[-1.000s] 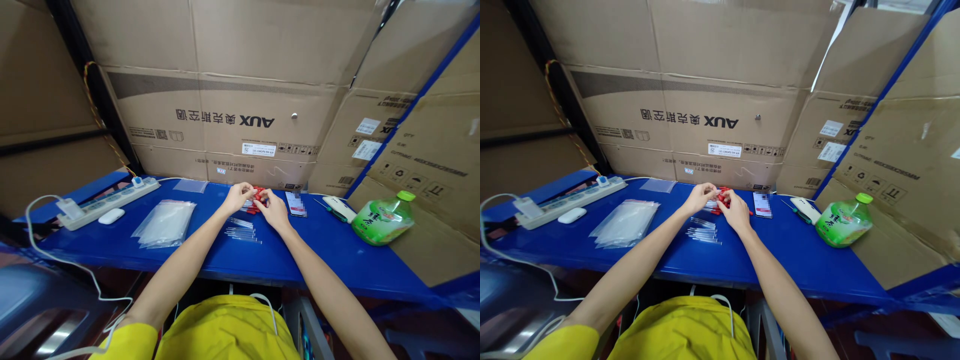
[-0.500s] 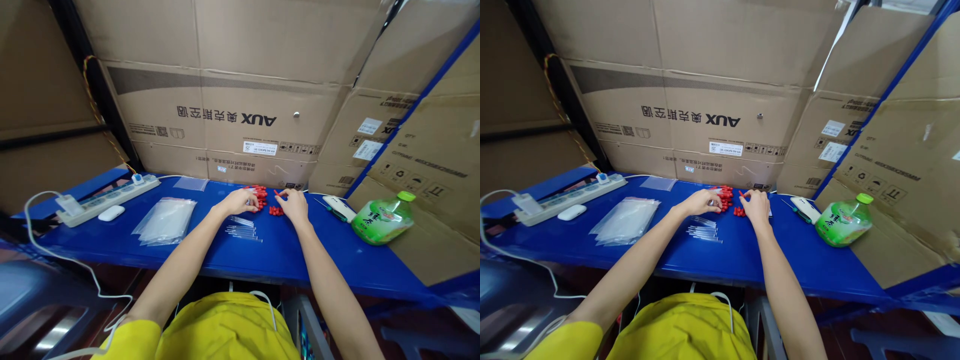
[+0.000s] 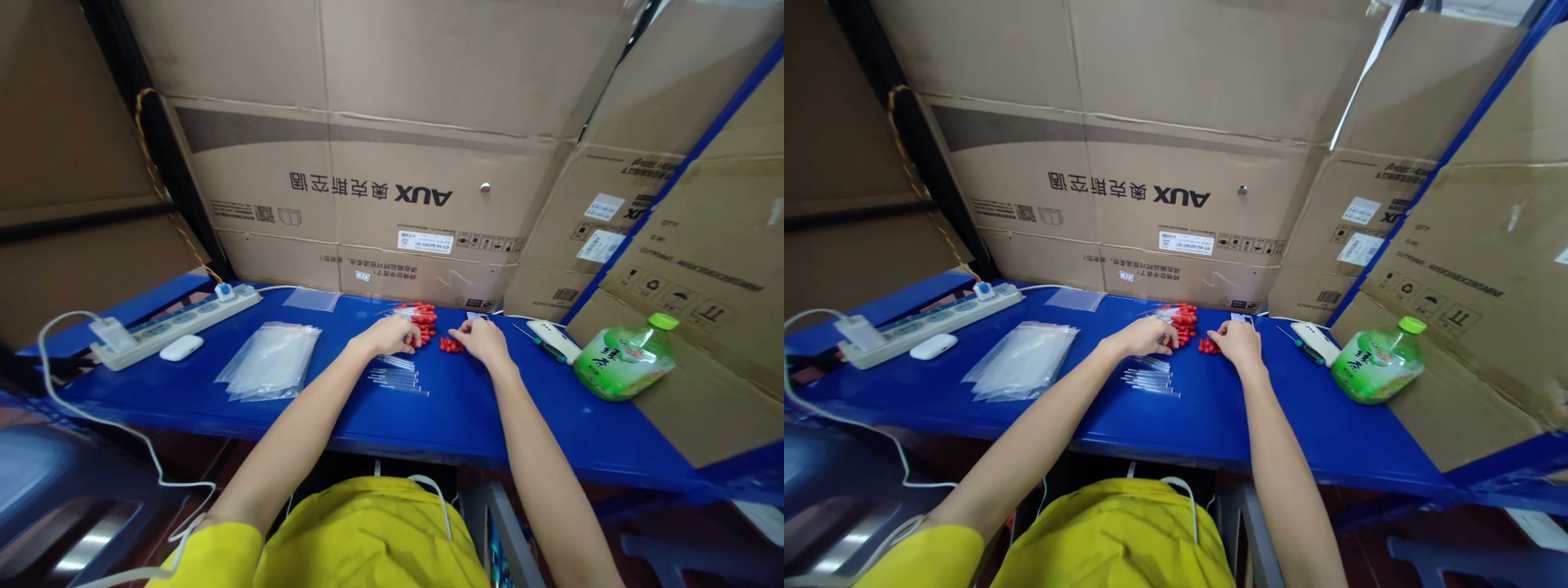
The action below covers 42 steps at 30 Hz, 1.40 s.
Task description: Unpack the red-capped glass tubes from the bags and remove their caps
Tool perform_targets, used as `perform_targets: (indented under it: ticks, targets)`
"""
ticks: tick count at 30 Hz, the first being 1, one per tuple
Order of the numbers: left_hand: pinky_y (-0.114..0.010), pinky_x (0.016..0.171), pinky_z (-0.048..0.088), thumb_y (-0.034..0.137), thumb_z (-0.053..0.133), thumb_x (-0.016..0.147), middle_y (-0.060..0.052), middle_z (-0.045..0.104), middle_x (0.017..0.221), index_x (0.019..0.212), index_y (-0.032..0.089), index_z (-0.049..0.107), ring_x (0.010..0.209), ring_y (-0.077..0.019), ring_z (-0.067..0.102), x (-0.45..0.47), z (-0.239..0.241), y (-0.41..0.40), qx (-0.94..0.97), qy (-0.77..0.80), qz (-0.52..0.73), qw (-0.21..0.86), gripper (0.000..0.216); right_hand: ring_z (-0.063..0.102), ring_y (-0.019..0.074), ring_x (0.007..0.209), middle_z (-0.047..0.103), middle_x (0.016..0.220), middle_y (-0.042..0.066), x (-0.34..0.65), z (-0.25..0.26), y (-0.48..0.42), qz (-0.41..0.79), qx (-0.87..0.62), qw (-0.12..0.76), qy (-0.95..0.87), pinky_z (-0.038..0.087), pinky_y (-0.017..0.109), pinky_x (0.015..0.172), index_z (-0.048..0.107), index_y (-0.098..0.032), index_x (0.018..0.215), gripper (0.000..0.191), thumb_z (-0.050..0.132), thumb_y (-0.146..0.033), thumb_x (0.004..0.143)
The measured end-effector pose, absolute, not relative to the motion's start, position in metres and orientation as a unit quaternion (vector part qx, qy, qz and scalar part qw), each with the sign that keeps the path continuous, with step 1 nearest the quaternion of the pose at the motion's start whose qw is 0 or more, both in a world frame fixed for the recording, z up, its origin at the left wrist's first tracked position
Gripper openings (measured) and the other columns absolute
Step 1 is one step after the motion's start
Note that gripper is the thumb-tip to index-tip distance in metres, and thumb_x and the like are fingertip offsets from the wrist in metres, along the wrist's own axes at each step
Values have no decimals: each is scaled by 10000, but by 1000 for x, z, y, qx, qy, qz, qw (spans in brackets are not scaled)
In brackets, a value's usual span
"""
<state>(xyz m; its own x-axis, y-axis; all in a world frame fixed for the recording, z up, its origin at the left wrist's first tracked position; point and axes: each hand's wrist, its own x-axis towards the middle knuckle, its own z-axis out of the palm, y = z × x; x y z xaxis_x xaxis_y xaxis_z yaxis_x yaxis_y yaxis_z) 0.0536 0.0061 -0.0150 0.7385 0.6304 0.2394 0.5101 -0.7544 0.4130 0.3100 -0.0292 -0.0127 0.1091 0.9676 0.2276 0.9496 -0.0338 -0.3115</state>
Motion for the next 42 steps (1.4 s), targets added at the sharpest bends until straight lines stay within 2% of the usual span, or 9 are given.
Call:
perform_targets:
  ticks: [5,10,17,25,28,31,33,36,42]
  targets:
    - [-248,697,445,120,799,686,22,780,823,822,271,787,755,-172,696,54,-14,4,922,298,192,157,203,680,227,809,764,841,79,310,-12,-31,39,-720,162,-674,417,307,697,781,-246,800,256,723,-487,863]
    - [-245,751,456,184,811,755,7,793,916,923,235,785,850,-172,710,54,-9,1,928,324,149,109,178,689,237,881,771,874,79,310,-9,-30,40,-724,166,-668,409,301,700,782,-249,823,320,667,-537,903]
    - [-257,765,462,216,804,783,8,792,908,1024,252,792,890,-193,715,53,-12,4,925,346,139,73,244,689,251,953,787,960,82,308,-12,-29,11,-694,204,-690,422,307,754,784,-240,958,225,640,-413,952]
    - [-253,776,468,197,738,806,-7,768,974,906,245,753,928,-200,696,54,-5,-5,921,356,152,39,112,668,226,881,766,895,62,299,-14,-25,-20,-631,310,-710,414,304,790,753,-212,950,209,577,-322,975]
    - [-258,764,467,205,740,808,-34,729,1089,947,222,717,921,-194,680,49,4,-8,918,339,203,33,142,663,225,862,756,874,67,294,-14,-24,-19,-600,347,-721,415,305,797,734,-208,923,221,545,-309,976]
    - [-253,716,457,224,704,861,-30,709,1016,1006,206,676,792,-154,645,44,14,-8,904,316,280,65,148,663,225,847,748,861,66,289,-14,-25,-6,-570,383,-727,412,302,783,717,-210,918,236,522,-327,981]
    - [-241,691,459,231,670,902,-20,696,956,1116,200,638,737,-131,618,44,19,-9,879,294,358,112,219,658,213,801,738,842,53,284,-12,-28,13,-547,406,-732,405,294,751,705,-217,940,243,510,-353,990]
    - [-236,721,501,264,638,948,-46,668,1036,1317,196,550,796,-123,641,50,25,-11,794,261,516,186,385,609,183,668,685,736,15,277,-9,-34,50,-516,432,-738,376,282,675,669,-226,942,272,480,-410,1013]
    - [-294,855,580,363,672,950,-31,637,963,1132,188,582,846,-135,698,69,22,-11,616,224,668,352,268,491,159,576,539,597,-8,266,-8,-43,108,-488,448,-741,333,282,612,508,-233,692,493,418,-582,1029]
